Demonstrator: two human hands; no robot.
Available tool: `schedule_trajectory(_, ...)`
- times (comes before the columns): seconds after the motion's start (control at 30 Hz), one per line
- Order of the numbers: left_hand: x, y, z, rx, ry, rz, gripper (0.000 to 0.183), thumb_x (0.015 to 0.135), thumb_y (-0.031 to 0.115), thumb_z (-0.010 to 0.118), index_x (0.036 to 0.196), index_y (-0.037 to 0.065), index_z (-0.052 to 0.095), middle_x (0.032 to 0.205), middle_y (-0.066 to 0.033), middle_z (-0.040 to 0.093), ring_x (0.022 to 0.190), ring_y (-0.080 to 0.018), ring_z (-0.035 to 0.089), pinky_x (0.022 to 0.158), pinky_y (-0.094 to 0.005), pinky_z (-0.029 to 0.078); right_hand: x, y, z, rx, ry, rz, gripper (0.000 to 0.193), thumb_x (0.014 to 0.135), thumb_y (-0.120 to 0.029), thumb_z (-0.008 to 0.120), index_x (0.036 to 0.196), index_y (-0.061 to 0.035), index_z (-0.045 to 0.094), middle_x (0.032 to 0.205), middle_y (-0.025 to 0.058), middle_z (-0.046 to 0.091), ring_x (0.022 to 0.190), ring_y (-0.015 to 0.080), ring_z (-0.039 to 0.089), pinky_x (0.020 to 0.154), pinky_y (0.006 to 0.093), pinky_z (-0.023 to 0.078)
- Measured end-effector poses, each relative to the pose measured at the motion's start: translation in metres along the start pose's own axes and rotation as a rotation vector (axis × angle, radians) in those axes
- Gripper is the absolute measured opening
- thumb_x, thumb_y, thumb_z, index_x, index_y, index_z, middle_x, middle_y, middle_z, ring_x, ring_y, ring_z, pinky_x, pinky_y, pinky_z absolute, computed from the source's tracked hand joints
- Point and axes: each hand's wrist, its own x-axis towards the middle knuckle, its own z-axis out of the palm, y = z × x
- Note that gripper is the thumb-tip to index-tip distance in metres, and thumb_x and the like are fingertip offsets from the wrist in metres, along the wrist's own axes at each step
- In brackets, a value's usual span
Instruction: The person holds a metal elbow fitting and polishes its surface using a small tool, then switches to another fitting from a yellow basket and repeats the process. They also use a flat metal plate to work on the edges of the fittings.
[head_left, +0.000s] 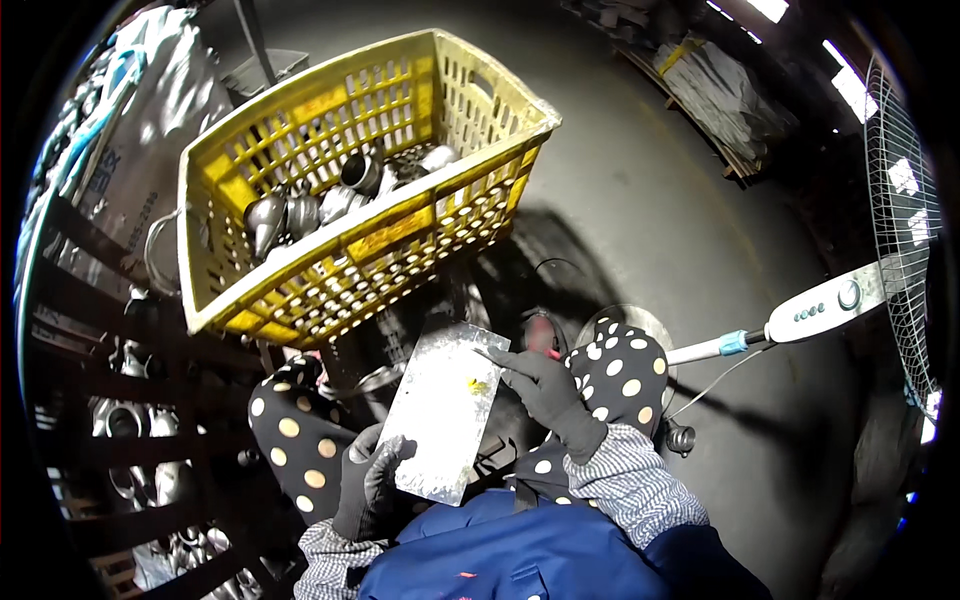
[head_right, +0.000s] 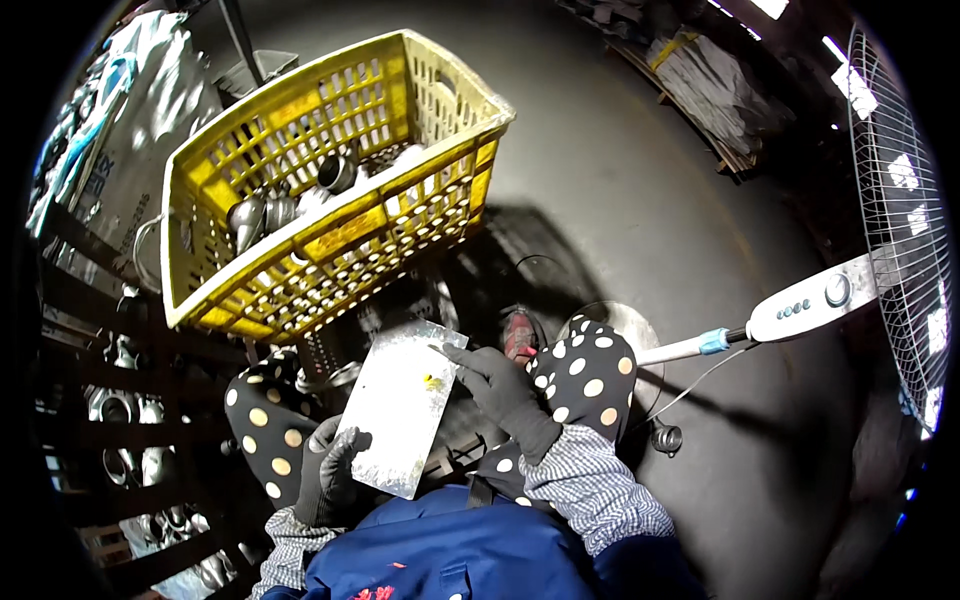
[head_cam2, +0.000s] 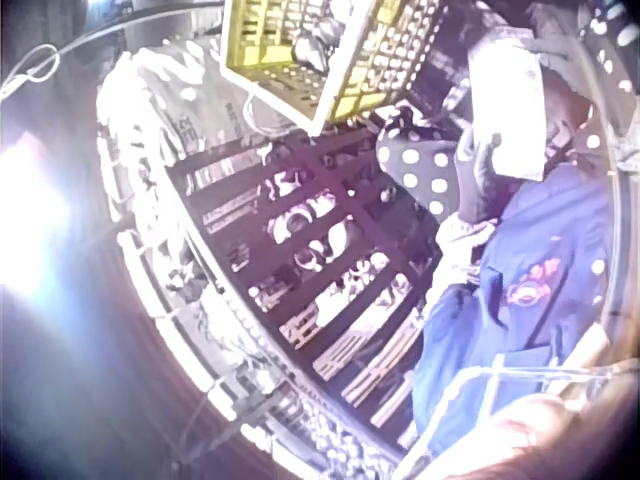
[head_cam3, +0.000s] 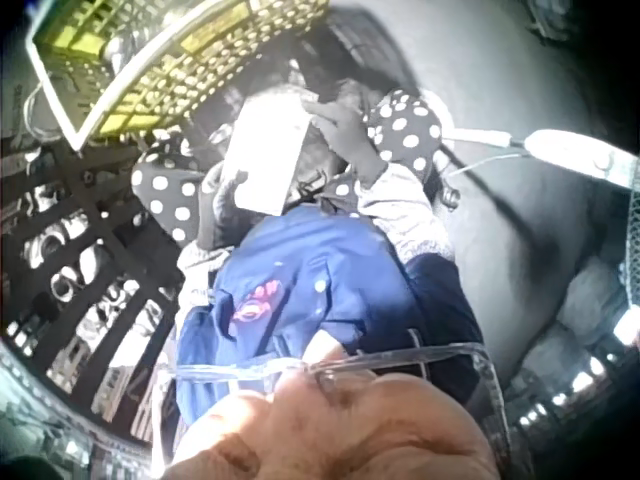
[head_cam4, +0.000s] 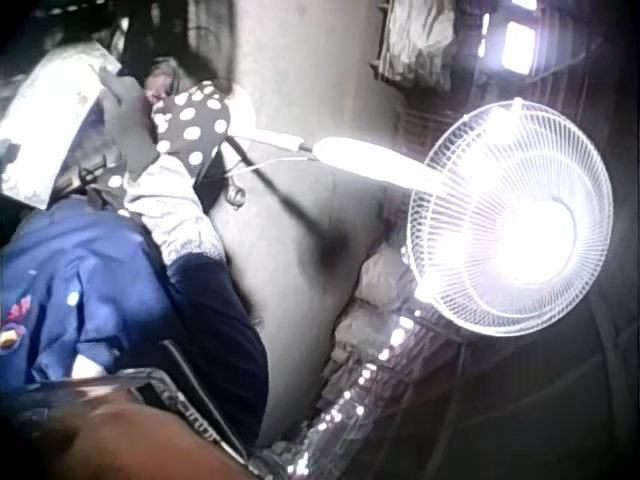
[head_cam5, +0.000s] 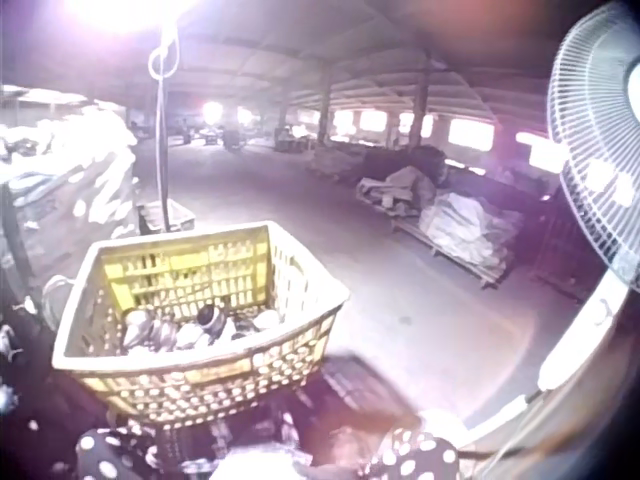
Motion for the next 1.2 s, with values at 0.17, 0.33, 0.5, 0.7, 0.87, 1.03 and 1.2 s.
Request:
schedule_trajectory(0.17,-0.031,-0.021,-0.015,-0.037,0.071,0.077,0.032,0.088,0.017,0.065,0.109,-0.006,0.057,0.089,-0.0054,0.063,0.081,-0.0099,0.059,0.076,-0.0245,0.048,-0.031,-0.024,0.012,-0.152,-0.052,-0.007,0.035,0.083,-0.004,0.060,0.117,-0.0112,0.064,0.080,0.0074,0.063,0.071,0.0148,0.058,0.064,0.0257,0.046)
schedule_trajectory(0.33,-0.034,-0.031,-0.027,0.083,0.053,0.164,0.038,0.088,0.019,0.065,0.113,-0.008,0.055,0.091,-0.0069,0.063,0.080,-0.0107,0.059,0.076,-0.0255,0.049,-0.032,-0.024,0.017,-0.315,-0.039,-0.148,0.038,0.083,-0.006,0.059,0.119,-0.0160,0.063,0.074,0.0074,0.057,0.066,0.0185,0.057,0.060,0.0288,0.045)
schedule_trajectory(0.5,-0.040,-0.028,-0.024,0.037,0.081,0.149,0.037,0.085,0.018,0.068,0.110,-0.007,0.057,0.091,-0.0071,0.064,0.079,-0.0107,0.059,0.074,-0.0246,0.048,-0.037,-0.026,0.013,-0.535,-0.093,-0.185,0.038,0.083,-0.011,0.060,0.120,-0.0210,0.062,0.072,0.0073,0.054,0.064,0.0226,0.055,0.057,0.0328,0.045)
schedule_trajectory(0.7,-0.040,-0.029,-0.029,0.042,0.052,0.141,0.036,0.084,0.015,0.068,0.111,-0.006,0.057,0.095,-0.0072,0.064,0.081,-0.0108,0.059,0.075,-0.0239,0.048,-0.043,-0.045,0.006,-0.590,-0.049,-0.113,0.035,0.083,-0.015,0.061,0.118,-0.0225,0.064,0.067,0.0051,0.049,0.061,0.0208,0.053,0.055,0.0331,0.044)
schedule_trajectory(0.87,-0.037,-0.030,-0.033,0.001,0.005,0.191,0.037,0.084,0.013,0.068,0.114,-0.006,0.056,0.098,-0.0067,0.064,0.085,-0.0111,0.060,0.076,-0.0238,0.048,-0.048,-0.039,0.002,-0.624,-0.003,-0.158,0.035,0.083,-0.015,0.061,0.117,-0.0215,0.064,0.068,0.0042,0.050,0.061,0.0196,0.053,0.055,0.0324,0.044)
schedule_trajectory(1.03,-0.030,-0.036,-0.037,-0.013,0.005,0.191,0.039,0.084,0.014,0.068,0.114,-0.006,0.056,0.098,-0.0066,0.064,0.084,-0.0109,0.060,0.076,-0.0234,0.048,-0.049,-0.036,0.002,-0.507,0.111,-0.196,0.035,0.084,-0.013,0.060,0.118,-0.0182,0.064,0.070,0.0052,0.053,0.062,0.0202,0.054,0.056,0.0319,0.045)
schedule_trajectory(1.2,-0.032,-0.035,-0.040,-0.018,0.010,0.174,0.038,0.084,0.014,0.068,0.114,-0.006,0.056,0.095,-0.0066,0.065,0.080,-0.0105,0.059,0.074,-0.0239,0.048,-0.055,-0.035,0.001,-0.525,-0.012,-0.136,0.034,0.085,-0.012,0.059,0.119,-0.0176,0.063,0.068,0.0061,0.053,0.061,0.0202,0.053,0.056,0.0315,0.044)
